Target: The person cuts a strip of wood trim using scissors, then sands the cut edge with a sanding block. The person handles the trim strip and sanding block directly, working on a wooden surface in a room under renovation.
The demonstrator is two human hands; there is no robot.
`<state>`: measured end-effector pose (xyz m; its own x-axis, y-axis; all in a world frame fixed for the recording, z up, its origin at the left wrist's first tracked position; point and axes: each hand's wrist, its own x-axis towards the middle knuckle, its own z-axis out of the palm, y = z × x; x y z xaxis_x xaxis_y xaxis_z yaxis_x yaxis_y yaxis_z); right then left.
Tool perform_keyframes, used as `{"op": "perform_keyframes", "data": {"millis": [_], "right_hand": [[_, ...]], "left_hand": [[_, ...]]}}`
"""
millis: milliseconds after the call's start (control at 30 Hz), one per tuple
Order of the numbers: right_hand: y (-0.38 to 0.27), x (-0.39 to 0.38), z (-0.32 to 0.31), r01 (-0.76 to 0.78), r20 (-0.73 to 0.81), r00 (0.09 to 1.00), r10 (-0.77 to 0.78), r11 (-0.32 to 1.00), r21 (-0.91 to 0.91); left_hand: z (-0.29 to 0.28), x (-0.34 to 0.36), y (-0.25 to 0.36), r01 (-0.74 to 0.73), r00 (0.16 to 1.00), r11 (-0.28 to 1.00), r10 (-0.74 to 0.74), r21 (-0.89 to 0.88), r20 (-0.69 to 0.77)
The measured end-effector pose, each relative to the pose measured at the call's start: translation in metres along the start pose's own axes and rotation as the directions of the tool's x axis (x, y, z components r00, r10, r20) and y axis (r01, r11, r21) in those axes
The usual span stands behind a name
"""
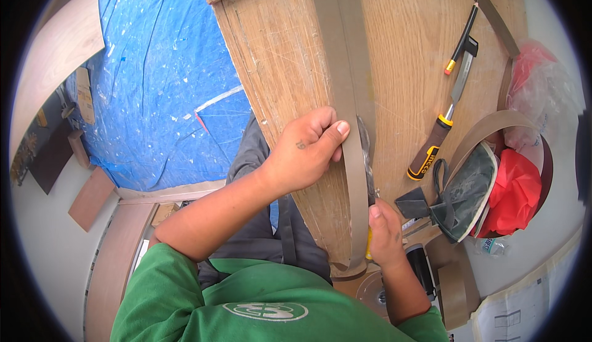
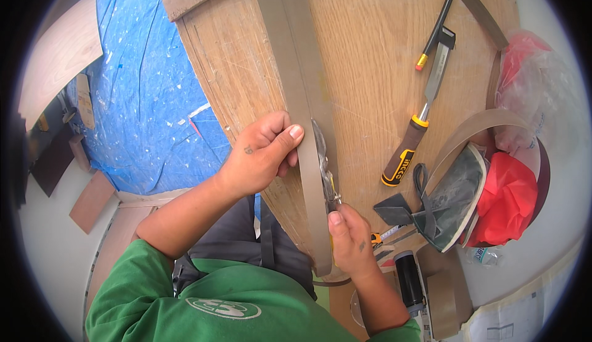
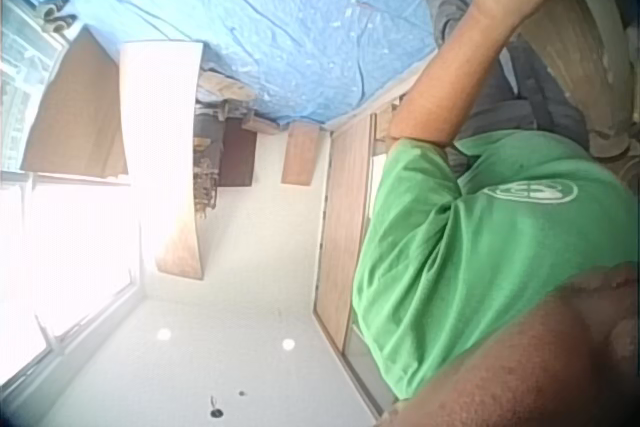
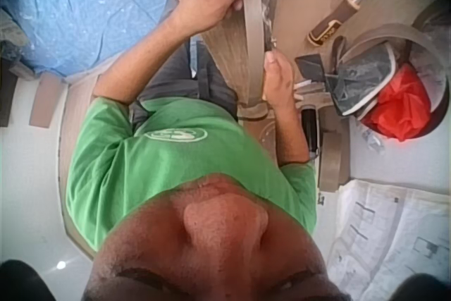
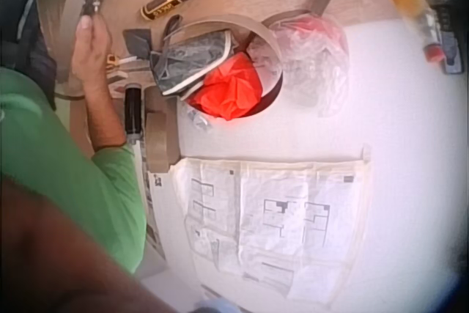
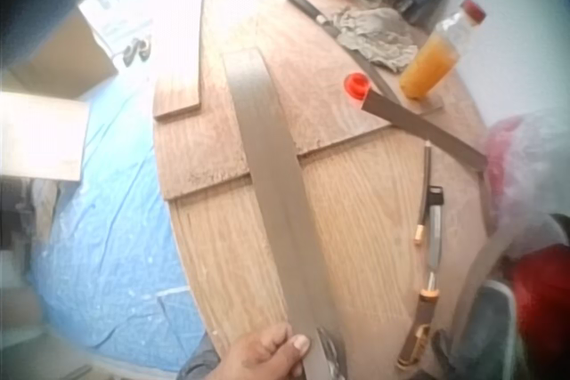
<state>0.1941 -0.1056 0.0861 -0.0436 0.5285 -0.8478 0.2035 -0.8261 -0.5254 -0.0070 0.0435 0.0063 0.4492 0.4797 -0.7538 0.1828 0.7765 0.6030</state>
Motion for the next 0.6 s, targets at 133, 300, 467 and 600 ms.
{"op": "perform_keyframes", "data": {"millis": [133,300,467,600], "right_hand": [[-0.003,0.0,0.009,0.014,-0.079,0.997,-0.003,0.99,0.139],[0.012,0.0,0.004,-0.035,0.029,0.999,0.03,0.986,0.166],[0.005,0.002,0.004,-0.036,0.045,0.999,0.029,0.987,0.159],[0.008,-0.003,0.004,0.001,0.026,1.0,-0.003,0.996,0.095]], "left_hand": [[0.0,-0.001,0.002,0.029,1.0,0.999,-0.029,-0.031,0.006],[-0.002,-0.002,0.0,0.036,0.998,0.999,-0.034,-0.031,0.045],[-0.002,-0.004,0.003,0.04,0.998,0.998,-0.037,-0.044,0.059],[0.002,-0.008,0.001,0.033,0.999,0.997,-0.03,-0.073,0.041]]}}
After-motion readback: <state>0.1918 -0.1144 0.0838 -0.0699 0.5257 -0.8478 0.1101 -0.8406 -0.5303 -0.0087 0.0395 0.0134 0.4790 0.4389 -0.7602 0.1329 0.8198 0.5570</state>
